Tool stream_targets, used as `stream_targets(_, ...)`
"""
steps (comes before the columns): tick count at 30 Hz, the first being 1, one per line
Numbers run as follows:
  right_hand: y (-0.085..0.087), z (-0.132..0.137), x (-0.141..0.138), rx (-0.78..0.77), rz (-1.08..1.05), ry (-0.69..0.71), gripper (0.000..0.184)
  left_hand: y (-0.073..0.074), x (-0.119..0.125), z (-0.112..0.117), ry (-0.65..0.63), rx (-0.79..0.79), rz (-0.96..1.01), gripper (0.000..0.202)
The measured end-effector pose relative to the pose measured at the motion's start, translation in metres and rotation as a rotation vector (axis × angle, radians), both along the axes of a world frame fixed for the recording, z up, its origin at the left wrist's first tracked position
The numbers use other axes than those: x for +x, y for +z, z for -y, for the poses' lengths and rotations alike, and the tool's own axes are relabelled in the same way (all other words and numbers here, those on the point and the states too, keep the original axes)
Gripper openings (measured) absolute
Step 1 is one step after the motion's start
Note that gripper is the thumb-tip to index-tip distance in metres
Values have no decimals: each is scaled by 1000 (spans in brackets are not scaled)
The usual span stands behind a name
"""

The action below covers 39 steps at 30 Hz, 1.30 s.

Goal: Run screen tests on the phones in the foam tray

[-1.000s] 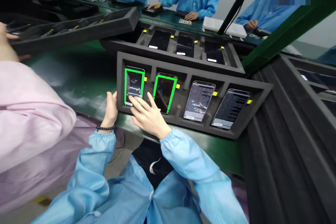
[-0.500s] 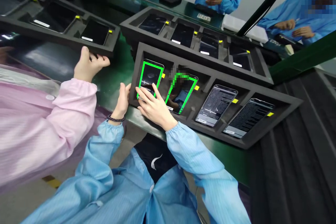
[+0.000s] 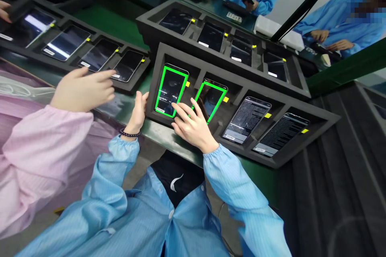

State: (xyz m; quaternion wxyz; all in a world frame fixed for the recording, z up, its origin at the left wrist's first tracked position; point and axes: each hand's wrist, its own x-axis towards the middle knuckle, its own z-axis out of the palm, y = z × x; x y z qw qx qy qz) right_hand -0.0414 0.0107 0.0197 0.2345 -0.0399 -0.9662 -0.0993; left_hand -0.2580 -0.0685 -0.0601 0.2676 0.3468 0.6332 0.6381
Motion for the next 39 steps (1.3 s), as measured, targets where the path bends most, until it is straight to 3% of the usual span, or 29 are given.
stream_targets(5,-6,4,-9,1,-25,26,22,0,0,-2,-45,41,100,76)
stream_targets(13,-17,15,-57,-98,130,52,30,4,3,-4,-35,148,182,68)
stream_targets(28,-7,15,-50,6,-52,90,28,7,4,-2,-48,160,242,59)
stream_targets(32,8,4,-15,23,-247,-12,25,8,5,0,-10,115,278,63)
stream_targets(35,21,-13,11,60,-387,-192,28,7,5,1,26,71,283,67)
stream_targets(39,35,-37,21,96,-351,-436,32,6,6,4,32,42,264,72)
